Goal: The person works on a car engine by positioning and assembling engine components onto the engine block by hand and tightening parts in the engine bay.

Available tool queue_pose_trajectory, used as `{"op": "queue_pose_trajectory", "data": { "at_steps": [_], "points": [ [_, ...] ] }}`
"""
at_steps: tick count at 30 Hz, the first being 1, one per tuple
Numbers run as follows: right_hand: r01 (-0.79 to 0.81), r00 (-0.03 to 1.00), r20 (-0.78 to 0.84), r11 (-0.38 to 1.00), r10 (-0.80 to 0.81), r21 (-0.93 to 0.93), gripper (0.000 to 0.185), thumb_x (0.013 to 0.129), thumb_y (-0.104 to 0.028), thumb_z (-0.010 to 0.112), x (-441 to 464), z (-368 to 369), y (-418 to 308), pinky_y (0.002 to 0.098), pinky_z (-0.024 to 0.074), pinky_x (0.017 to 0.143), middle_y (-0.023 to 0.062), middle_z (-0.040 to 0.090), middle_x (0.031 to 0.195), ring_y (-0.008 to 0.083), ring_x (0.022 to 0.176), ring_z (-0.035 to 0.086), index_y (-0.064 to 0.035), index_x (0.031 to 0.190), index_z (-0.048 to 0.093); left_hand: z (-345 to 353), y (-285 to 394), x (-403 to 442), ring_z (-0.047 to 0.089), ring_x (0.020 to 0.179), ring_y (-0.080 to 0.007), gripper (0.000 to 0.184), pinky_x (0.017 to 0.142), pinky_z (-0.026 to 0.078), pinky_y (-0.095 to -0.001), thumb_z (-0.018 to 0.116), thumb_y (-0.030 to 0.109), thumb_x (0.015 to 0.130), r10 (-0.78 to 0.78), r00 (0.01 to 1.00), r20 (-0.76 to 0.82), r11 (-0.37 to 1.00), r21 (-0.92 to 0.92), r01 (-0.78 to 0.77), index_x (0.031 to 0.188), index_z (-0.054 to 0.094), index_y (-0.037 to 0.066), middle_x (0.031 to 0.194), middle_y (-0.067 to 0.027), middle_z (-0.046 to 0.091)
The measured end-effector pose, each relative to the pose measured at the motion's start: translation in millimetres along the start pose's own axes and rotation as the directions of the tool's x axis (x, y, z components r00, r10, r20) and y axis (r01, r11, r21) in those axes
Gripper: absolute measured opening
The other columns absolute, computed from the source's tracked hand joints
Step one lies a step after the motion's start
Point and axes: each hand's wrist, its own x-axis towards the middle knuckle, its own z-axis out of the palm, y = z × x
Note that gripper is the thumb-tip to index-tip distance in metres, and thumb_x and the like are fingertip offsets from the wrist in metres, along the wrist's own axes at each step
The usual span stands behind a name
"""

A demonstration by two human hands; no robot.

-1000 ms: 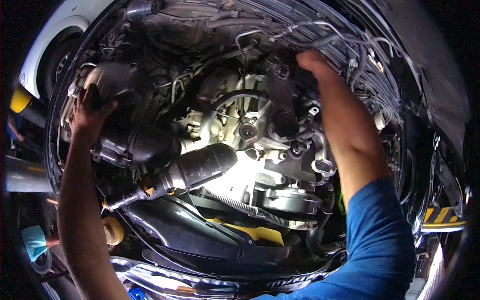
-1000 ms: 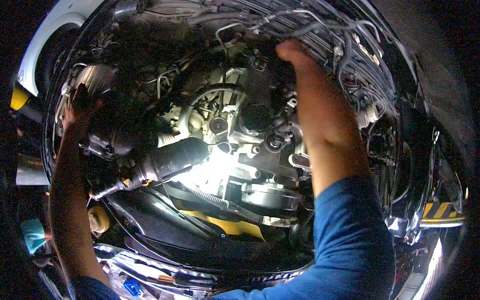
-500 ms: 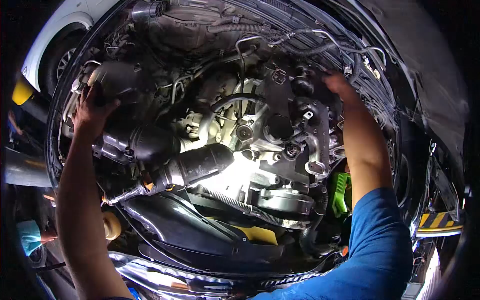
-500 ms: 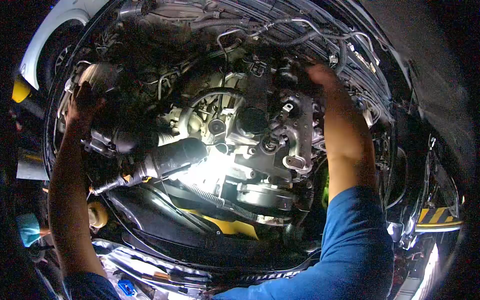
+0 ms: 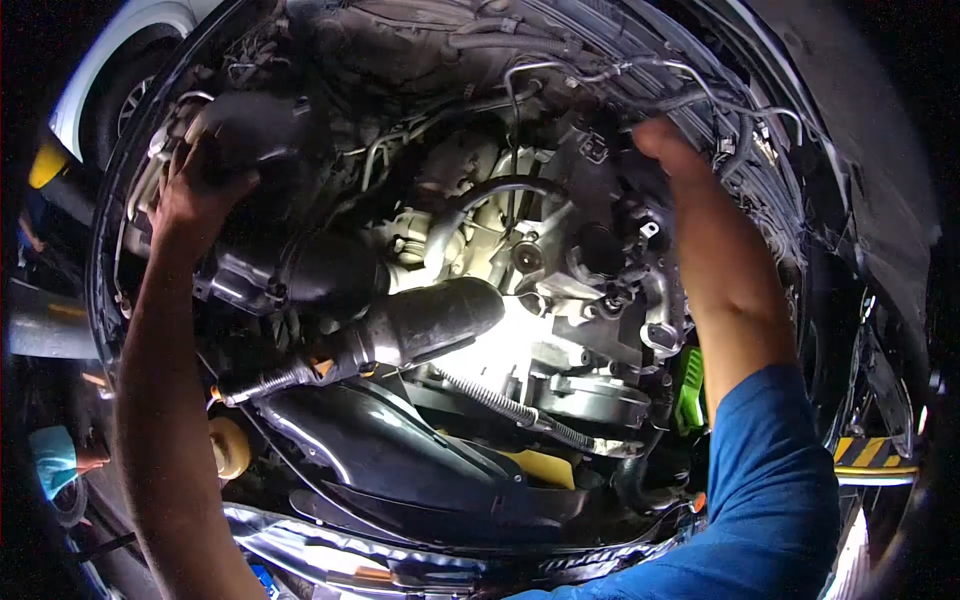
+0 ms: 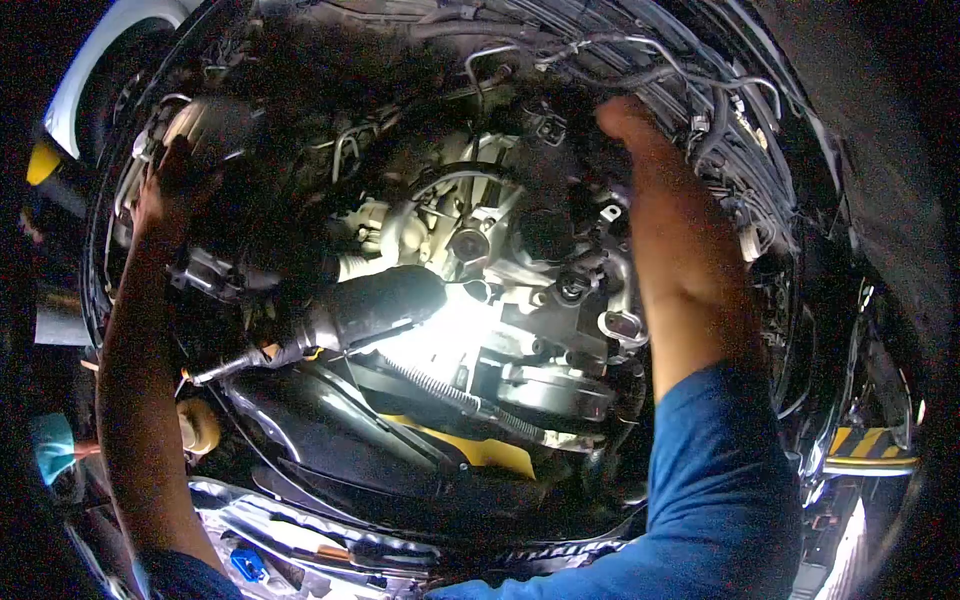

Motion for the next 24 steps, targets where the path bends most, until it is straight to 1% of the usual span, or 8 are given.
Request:
{"op": "queue_pose_trajectory", "data": {
  "at_steps": [3,8,12,14,17,20,23,24],
  "points": [
    [-0.195,0.956,-0.109,0.866,0.273,0.461,0.048,0.083,-0.031,0.055,28,18,-4,0.0430,0.0433,0.099,0.0224,0.058,0.128,0.0376,0.120,0.054,0.0009,0.118,0.063,-9,3,-6,0.029,0.141,-0.0330,0.095,0.111,0.024,-0.0577,0.070,0.063,0.070,-0.028,1.000,-0.004,1.000,-0.008,0.028,0.148,0.035,0.021,0.154,-0.0109,0.030],
    [-0.114,0.993,-0.014,0.988,0.116,0.100,0.039,0.091,-0.022,0.043,-44,-30,-9,0.0474,0.0458,0.099,0.0205,0.059,0.127,0.0384,0.113,0.059,-0.0084,0.120,0.064,-8,-5,-4,0.029,0.141,-0.0320,0.095,0.111,0.023,-0.0585,0.068,0.065,0.070,-0.016,1.000,0.024,1.000,-0.016,0.016,0.148,0.035,0.021,0.155,-0.0100,0.029],
    [-0.051,0.986,-0.098,0.808,0.133,0.588,0.049,0.084,-0.029,0.060,-44,1,53,0.0421,0.0443,0.097,0.0243,0.059,0.125,0.0374,0.115,0.057,0.0010,0.123,0.059,-7,3,-1,0.029,0.141,-0.0316,0.094,0.111,0.023,-0.0581,0.067,0.066,0.071,-0.049,0.998,0.038,0.998,0.048,0.047,0.147,0.036,0.021,0.155,-0.0096,0.029],
    [-0.025,1.000,0.019,0.943,0.020,0.333,0.055,0.085,-0.030,0.062,-38,5,74,0.0412,0.0441,0.097,0.0233,0.058,0.128,0.0359,0.117,0.056,-0.0007,0.131,0.052,5,-6,5,0.029,0.141,-0.0313,0.094,0.111,0.023,-0.0575,0.068,0.065,0.071,-0.017,1.000,-0.003,0.999,0.042,0.017,0.147,0.037,0.020,0.154,-0.0104,0.030],
    [-0.053,0.998,0.060,0.917,0.032,0.395,0.054,0.086,-0.030,0.062,-42,0,83,0.0404,0.0445,0.097,0.0231,0.057,0.128,0.0342,0.119,0.055,-0.0018,0.131,0.052,-6,0,2,0.028,0.142,-0.0318,0.095,0.112,0.024,-0.0536,0.068,0.064,0.072,-0.017,0.999,0.033,1.000,0.004,0.017,0.147,0.036,0.017,0.154,-0.0124,0.029],
    [-0.009,0.997,0.082,0.966,-0.012,0.257,0.048,0.085,-0.028,0.062,-46,-4,86,0.0392,0.0454,0.096,0.0229,0.059,0.125,0.0331,0.117,0.056,-0.0013,0.124,0.057,-4,-2,-1,0.029,0.141,-0.0326,0.095,0.113,0.026,-0.0488,0.068,0.063,0.072,0.013,0.999,0.038,1.000,-0.019,-0.012,0.147,0.036,0.014,0.153,-0.0149,0.030],
    [0.412,0.909,0.061,0.869,-0.412,-0.275,0.039,0.084,-0.026,0.060,26,50,117,0.0401,0.0464,0.094,0.0235,0.061,0.121,0.0360,0.109,0.060,0.0013,0.111,0.065,-4,-2,1,0.030,0.141,-0.0332,0.094,0.113,0.026,-0.0464,0.068,0.062,0.073,0.023,1.000,0.007,1.000,-0.020,-0.023,0.146,0.037,0.012,0.152,-0.0166,0.031],
    [0.242,0.970,0.021,0.969,-0.241,-0.043,0.038,0.085,-0.026,0.058,14,41,106,0.0408,0.0466,0.094,0.0241,0.061,0.120,0.0367,0.108,0.060,0.0009,0.110,0.066,3,-8,5,0.031,0.140,-0.0333,0.094,0.113,0.027,-0.0467,0.068,0.062,0.073,0.039,0.999,0.001,0.998,-0.050,-0.039,0.146,0.037,0.012,0.152,-0.0166,0.032]
  ]
}}
